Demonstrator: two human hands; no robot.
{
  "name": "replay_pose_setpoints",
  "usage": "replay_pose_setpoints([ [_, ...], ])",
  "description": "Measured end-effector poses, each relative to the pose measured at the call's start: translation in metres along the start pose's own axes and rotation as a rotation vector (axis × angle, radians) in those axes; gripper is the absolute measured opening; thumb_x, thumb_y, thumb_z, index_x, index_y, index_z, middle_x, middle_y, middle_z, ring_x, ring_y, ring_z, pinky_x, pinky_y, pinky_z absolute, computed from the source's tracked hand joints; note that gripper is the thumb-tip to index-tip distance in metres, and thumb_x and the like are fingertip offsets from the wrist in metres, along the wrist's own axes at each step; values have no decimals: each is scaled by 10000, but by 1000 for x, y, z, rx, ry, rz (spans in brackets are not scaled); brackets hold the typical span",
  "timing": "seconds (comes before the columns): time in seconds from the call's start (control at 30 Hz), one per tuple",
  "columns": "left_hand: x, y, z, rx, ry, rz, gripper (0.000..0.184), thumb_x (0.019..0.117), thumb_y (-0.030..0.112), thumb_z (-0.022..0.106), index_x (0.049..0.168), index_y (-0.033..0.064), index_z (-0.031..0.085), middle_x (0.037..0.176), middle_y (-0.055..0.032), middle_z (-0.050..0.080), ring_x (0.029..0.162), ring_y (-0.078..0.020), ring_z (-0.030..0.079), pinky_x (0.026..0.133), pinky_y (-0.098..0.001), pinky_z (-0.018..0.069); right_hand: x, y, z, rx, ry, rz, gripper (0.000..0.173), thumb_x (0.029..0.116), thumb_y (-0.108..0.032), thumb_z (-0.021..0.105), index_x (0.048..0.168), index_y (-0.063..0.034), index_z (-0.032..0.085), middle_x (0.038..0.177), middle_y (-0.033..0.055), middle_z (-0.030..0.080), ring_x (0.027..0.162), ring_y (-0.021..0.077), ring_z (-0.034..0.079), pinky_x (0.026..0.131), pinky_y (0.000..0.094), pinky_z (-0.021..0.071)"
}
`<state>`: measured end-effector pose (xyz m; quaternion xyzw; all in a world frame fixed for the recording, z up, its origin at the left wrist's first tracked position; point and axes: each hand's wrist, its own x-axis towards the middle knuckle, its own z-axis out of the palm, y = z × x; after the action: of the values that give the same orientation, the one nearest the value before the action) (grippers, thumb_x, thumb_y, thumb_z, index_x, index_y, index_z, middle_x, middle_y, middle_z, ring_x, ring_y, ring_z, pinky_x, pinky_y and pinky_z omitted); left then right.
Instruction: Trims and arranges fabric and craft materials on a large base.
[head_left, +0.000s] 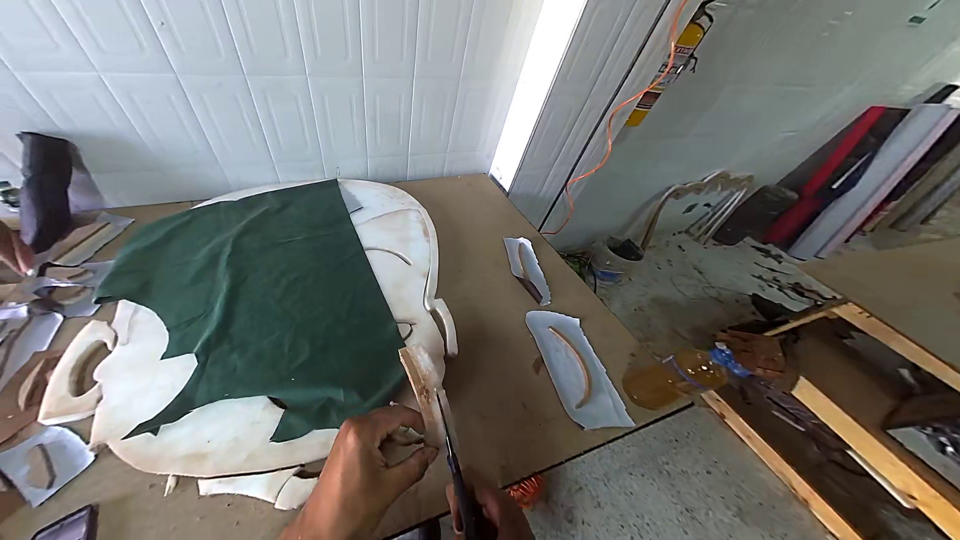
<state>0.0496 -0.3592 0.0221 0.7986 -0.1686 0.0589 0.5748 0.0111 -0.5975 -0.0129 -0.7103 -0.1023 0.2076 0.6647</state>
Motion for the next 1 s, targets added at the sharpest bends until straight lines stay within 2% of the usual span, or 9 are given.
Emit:
replay_pose_setpoints([
  [0.1,2,-1,-1,65,19,42,221,874,261,831,1038,146,736,991,55,748,888,-85,740,810,-320,669,1,2,-5,-9,36,-26,397,837,-371,831,922,-26,653,823,9,618,670,57,567,588,253,496],
  [0.2,5,1,-3,76,26,21,272,874,335,828,1066,166,735,991,75,742,891,-67,722,803,-297,647,1,5,-7,-13,65,-42,278,842,-226,831,822,-29,636,828,25,619,682,63,565,594,252,494],
  [0.3,9,9,-6,-107,86,-70,356,870,384,826,1109,136,739,1017,18,753,827,-142,741,718,-345,668,2,7,-9,-8,72,-91,259,835,-198,843,785,-25,658,822,31,625,687,63,575,593,250,505],
  [0.37,13,12,-7,-139,137,-109,304,891,364,810,1087,140,752,1000,7,752,769,-154,727,662,-336,652,3,9,-10,-35,71,-118,271,840,-200,839,772,-12,656,815,44,622,680,70,565,589,255,495],
  [0.5,17,18,-8,-157,127,-129,217,906,268,805,1073,142,750,1007,9,751,752,-164,730,649,-339,659,4,10,-14,-73,57,-131,282,841,-203,832,753,-6,650,824,58,621,699,81,570,604,262,498],
  [0.7,14,12,-2,-113,38,-108,210,898,233,814,1067,133,739,1010,28,757,870,-150,753,796,-356,677,13,15,-16,-25,-25,-162,498,844,-474,811,894,-6,650,948,83,618,800,116,610,641,280,543],
  [0.8,13,8,0,-90,17,-87,204,908,245,805,1067,137,738,1005,36,755,887,-141,751,824,-357,673,18,14,-16,-19,-29,-147,501,826,-484,821,897,-20,646,985,76,605,811,102,594,644,263,531],
  [0.9,12,6,-1,-91,22,-76,219,902,230,811,1078,122,738,1022,27,754,905,-142,751,838,-360,673,19,13,-12,-63,5,-152,516,818,-485,827,893,-10,641,952,75,613,773,89,581,634,259,512],
  [1.0,11,3,-1,-86,33,-71,222,894,227,819,1071,118,741,1027,28,752,916,-142,749,849,-359,671,17,13,-8,-89,60,-158,417,818,-360,858,789,-13,629,886,74,626,732,86,590,620,263,519],
])
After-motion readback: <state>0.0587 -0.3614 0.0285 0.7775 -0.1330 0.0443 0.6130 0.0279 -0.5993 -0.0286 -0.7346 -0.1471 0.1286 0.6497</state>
